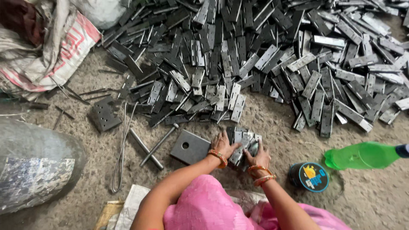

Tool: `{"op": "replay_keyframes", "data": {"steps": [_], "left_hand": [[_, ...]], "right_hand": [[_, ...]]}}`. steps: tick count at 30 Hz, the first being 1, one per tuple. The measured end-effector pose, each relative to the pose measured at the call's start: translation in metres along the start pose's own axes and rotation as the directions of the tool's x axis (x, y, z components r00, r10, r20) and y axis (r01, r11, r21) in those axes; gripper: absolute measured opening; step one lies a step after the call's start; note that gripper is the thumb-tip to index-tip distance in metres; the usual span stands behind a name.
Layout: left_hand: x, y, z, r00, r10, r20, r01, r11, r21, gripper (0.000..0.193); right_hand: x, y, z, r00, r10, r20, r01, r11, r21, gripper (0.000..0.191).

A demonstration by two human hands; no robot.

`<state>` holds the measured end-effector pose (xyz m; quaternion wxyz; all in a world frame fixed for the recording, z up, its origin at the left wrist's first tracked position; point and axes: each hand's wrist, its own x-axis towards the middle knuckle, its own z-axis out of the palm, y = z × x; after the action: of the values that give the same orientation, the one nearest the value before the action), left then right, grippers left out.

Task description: The person sits on the floor and assembles metal hinges by placing them on a metal block, inserting a pin, and striking it with a hammer. They handle multiple hinge components and pins, stacking the finished units.

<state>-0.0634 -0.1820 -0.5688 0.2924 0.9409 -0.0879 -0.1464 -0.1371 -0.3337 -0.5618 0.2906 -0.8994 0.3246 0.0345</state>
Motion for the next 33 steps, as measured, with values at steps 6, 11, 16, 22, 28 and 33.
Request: {"op": "replay_keyframes", "data": {"steps": [6, 11, 16, 22, 28, 33], "left_hand": [[0.020, 0.002, 0.004, 0.989, -0.109, 0.102, 0.109, 0.994, 0.010, 0.152], [0.031, 0.000, 0.007, 0.982, -0.149, 0.115, 0.149, 0.989, 0.007, 0.139], [0.028, 0.002, 0.012, 0.985, -0.172, 0.031, 0.173, 0.983, -0.064, 0.128], [0.026, 0.005, 0.010, 0.965, -0.254, 0.068, 0.259, 0.963, -0.077, 0.121], [0.025, 0.007, 0.007, 0.968, -0.246, 0.045, 0.246, 0.969, -0.011, 0.106], [0.022, 0.004, 0.011, 0.971, -0.238, 0.024, 0.239, 0.958, -0.159, 0.101]], "right_hand": [[0.013, -0.011, -0.018, 0.962, 0.225, 0.153, -0.248, 0.957, 0.150, 0.101], [0.009, -0.009, -0.013, 0.973, 0.161, 0.163, -0.211, 0.905, 0.368, 0.092], [0.006, -0.015, -0.005, 0.993, 0.080, 0.083, -0.092, 0.982, 0.164, 0.088], [-0.003, -0.025, -0.022, 0.991, 0.068, 0.113, -0.100, 0.948, 0.303, 0.086], [-0.016, -0.036, -0.036, 0.970, 0.168, 0.176, -0.226, 0.890, 0.397, 0.078], [-0.012, -0.027, -0.029, 0.981, 0.115, 0.159, -0.180, 0.845, 0.504, 0.081]]}}
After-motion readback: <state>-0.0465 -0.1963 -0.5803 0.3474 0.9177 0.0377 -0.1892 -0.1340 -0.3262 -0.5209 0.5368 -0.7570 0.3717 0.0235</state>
